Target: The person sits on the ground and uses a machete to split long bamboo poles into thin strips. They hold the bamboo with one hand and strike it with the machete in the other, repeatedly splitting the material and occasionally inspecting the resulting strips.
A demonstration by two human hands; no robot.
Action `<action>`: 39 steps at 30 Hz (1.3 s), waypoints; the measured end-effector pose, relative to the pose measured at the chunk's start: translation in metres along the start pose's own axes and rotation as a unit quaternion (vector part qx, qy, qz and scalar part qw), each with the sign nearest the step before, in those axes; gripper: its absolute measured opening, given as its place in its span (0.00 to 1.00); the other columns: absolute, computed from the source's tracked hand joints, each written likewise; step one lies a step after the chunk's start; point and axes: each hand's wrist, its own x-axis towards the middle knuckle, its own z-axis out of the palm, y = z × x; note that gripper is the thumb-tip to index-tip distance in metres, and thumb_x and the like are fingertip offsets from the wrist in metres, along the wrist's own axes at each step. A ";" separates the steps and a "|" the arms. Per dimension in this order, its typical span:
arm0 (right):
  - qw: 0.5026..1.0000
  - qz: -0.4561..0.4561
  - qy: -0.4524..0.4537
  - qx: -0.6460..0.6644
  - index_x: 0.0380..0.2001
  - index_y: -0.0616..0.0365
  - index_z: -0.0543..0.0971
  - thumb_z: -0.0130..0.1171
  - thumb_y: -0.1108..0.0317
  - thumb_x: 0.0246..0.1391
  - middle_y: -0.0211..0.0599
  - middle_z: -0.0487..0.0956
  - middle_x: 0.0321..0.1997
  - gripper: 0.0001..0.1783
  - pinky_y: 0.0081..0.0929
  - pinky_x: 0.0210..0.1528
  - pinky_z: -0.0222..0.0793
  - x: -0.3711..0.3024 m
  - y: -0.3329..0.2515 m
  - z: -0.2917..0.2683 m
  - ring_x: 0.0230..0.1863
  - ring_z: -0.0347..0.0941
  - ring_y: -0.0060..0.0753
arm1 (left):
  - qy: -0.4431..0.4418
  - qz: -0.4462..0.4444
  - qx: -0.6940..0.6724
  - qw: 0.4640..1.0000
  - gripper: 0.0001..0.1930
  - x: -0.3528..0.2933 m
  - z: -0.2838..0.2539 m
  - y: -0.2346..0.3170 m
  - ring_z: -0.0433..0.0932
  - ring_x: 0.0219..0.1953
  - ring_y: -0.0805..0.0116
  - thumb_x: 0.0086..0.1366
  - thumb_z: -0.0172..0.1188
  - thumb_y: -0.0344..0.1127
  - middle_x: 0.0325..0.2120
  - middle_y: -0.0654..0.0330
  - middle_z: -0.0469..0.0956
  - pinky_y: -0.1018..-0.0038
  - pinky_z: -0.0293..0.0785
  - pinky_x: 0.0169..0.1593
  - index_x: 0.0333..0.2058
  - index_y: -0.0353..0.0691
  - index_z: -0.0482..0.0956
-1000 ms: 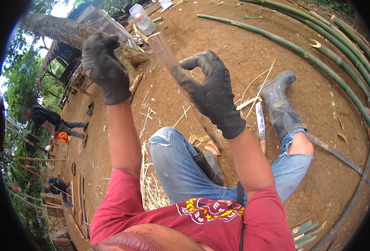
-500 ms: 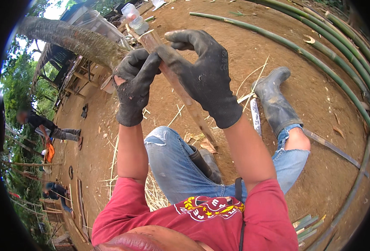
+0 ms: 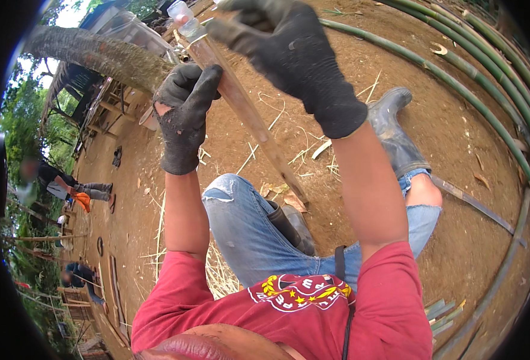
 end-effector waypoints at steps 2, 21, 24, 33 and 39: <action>0.998 0.008 -0.042 -0.048 0.40 0.62 0.82 0.65 0.62 0.58 0.34 0.83 0.36 0.14 0.23 0.41 0.74 -0.004 0.014 0.000 0.37 0.77 0.20 | -0.002 0.014 -0.004 1.000 0.11 -0.001 0.003 0.000 0.70 0.22 0.84 0.61 0.69 0.36 0.22 0.68 0.76 0.82 0.66 0.25 0.32 0.34 0.79; 0.995 0.047 0.054 0.068 0.40 0.63 0.80 0.64 0.56 0.57 0.34 0.82 0.30 0.19 0.22 0.39 0.76 -0.027 0.048 0.018 0.32 0.78 0.22 | -0.016 0.068 -0.047 0.996 0.11 0.003 0.004 -0.017 0.76 0.30 0.81 0.62 0.68 0.34 0.28 0.64 0.80 0.80 0.72 0.32 0.36 0.33 0.78; 0.982 0.115 0.081 0.127 0.38 0.66 0.76 0.60 0.67 0.59 0.31 0.79 0.28 0.11 0.18 0.34 0.71 -0.024 0.044 0.023 0.29 0.74 0.17 | -0.072 -0.001 0.015 0.997 0.14 -0.009 -0.001 -0.026 0.80 0.33 0.77 0.61 0.69 0.34 0.31 0.61 0.82 0.78 0.76 0.35 0.42 0.33 0.78; 0.942 0.087 0.315 -0.075 0.46 0.62 0.71 0.59 0.67 0.61 0.33 0.78 0.31 0.15 0.25 0.41 0.75 -0.054 0.134 -0.032 0.30 0.75 0.27 | -0.089 0.053 0.022 0.994 0.15 0.002 -0.004 -0.057 0.79 0.40 0.73 0.63 0.64 0.33 0.41 0.59 0.81 0.75 0.75 0.41 0.47 0.34 0.80; 0.965 0.225 -0.135 -0.029 0.46 0.58 0.82 0.62 0.50 0.59 0.36 0.83 0.41 0.23 0.28 0.47 0.74 -0.137 0.129 0.000 0.42 0.78 0.28 | -0.096 0.145 0.069 0.982 0.15 0.001 0.000 -0.066 0.78 0.47 0.67 0.65 0.57 0.25 0.47 0.56 0.78 0.72 0.77 0.45 0.50 0.34 0.79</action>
